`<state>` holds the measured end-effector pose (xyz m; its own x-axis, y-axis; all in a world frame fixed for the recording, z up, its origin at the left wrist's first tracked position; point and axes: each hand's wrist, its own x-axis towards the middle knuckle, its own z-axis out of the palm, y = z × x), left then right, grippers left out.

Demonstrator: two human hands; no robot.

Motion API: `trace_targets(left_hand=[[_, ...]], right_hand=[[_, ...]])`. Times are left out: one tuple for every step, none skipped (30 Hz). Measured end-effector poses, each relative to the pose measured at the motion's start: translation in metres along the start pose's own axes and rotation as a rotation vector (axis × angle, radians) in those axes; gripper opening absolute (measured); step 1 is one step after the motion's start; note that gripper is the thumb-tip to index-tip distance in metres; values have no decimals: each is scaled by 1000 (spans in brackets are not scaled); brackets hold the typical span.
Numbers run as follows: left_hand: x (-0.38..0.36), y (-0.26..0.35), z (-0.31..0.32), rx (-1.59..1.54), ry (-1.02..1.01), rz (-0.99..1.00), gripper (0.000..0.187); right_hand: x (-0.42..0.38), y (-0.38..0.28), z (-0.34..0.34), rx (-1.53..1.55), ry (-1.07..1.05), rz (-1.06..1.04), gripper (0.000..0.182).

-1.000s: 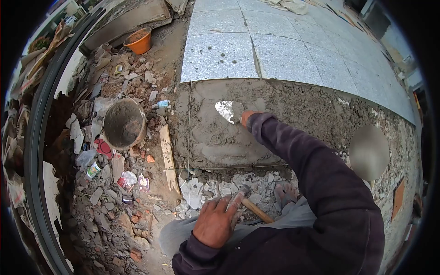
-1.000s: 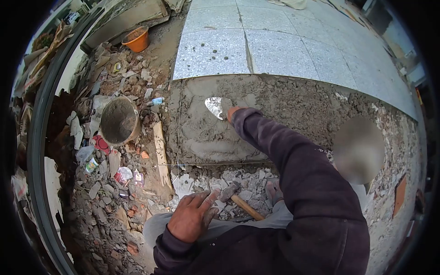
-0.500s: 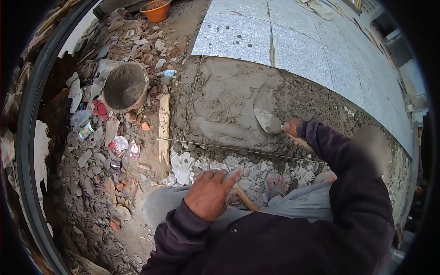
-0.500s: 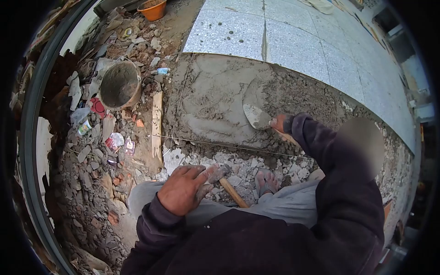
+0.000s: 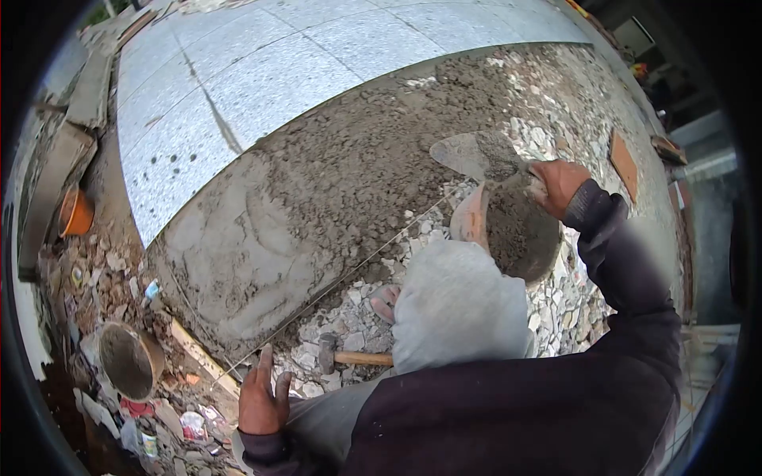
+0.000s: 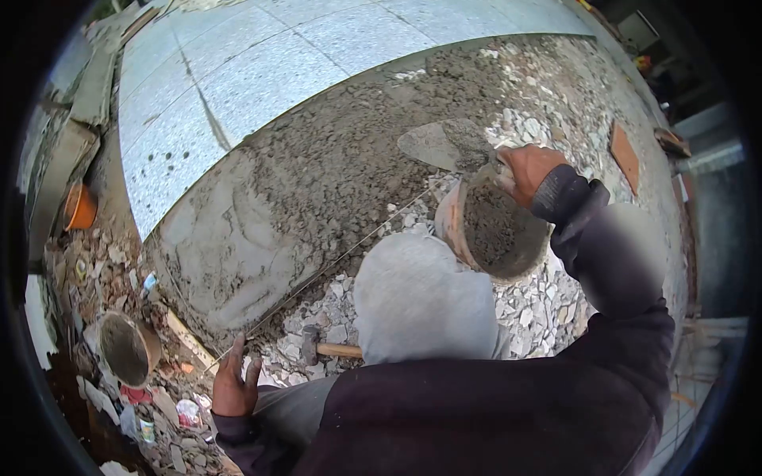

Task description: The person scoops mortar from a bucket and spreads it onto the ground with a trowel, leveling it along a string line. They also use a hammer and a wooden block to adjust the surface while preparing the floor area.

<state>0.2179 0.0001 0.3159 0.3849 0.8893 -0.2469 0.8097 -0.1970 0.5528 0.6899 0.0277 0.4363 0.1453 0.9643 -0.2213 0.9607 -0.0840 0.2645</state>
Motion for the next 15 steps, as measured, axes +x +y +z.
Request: trace_targets(left_hand=[[8, -7, 7, 9, -43, 6, 49], [18, -14, 13, 24, -76, -4, 48], [28, -20, 19, 7, -108, 4, 47], [37, -25, 25, -8, -139, -2, 47], [44, -30, 29, -21, -167, -19, 46], [51, -36, 33, -35, -201, -49, 46], [57, -42, 37, -51, -229, -87, 46], [62, -44, 38, -70, -252, -131, 46], [64, -42, 38, -30, -221, -86, 48], [65, -42, 38, -32, -209, -98, 48], [66, -44, 39, -35, -196, -114, 48], [64, -47, 39, -37, -182, -134, 47], [61, -50, 41, -48, -178, -140, 47], [57, -55, 43, -60, -176, -144, 47], [54, -54, 44, -73, -179, -147, 47]], right_hand=[[-23, 18, -3, -75, -97, 91, 25], [-39, 31, -2, -141, -195, 163, 25], [-51, 42, 6, -246, -279, 227, 22], [-56, 51, 17, -297, -397, 243, 15], [-60, 62, 41, -293, -393, 243, 15], [-58, 72, 71, -291, -382, 232, 16], [-50, 83, 103, -273, -435, 238, 16], [-38, 94, 138, -259, -484, 236, 18], [-26, 105, 177, -230, -470, 284, 18], [-17, 112, 210, -204, -456, 327, 18], [-12, 108, 230, -140, -435, 360, 18], [-9, 99, 246, -76, -414, 390, 18], [-5, 92, 260, -12, -390, 420, 18], [-2, 86, 273, 115, -447, 417, 18], [-3, 79, 282, 241, -507, 416, 18]])
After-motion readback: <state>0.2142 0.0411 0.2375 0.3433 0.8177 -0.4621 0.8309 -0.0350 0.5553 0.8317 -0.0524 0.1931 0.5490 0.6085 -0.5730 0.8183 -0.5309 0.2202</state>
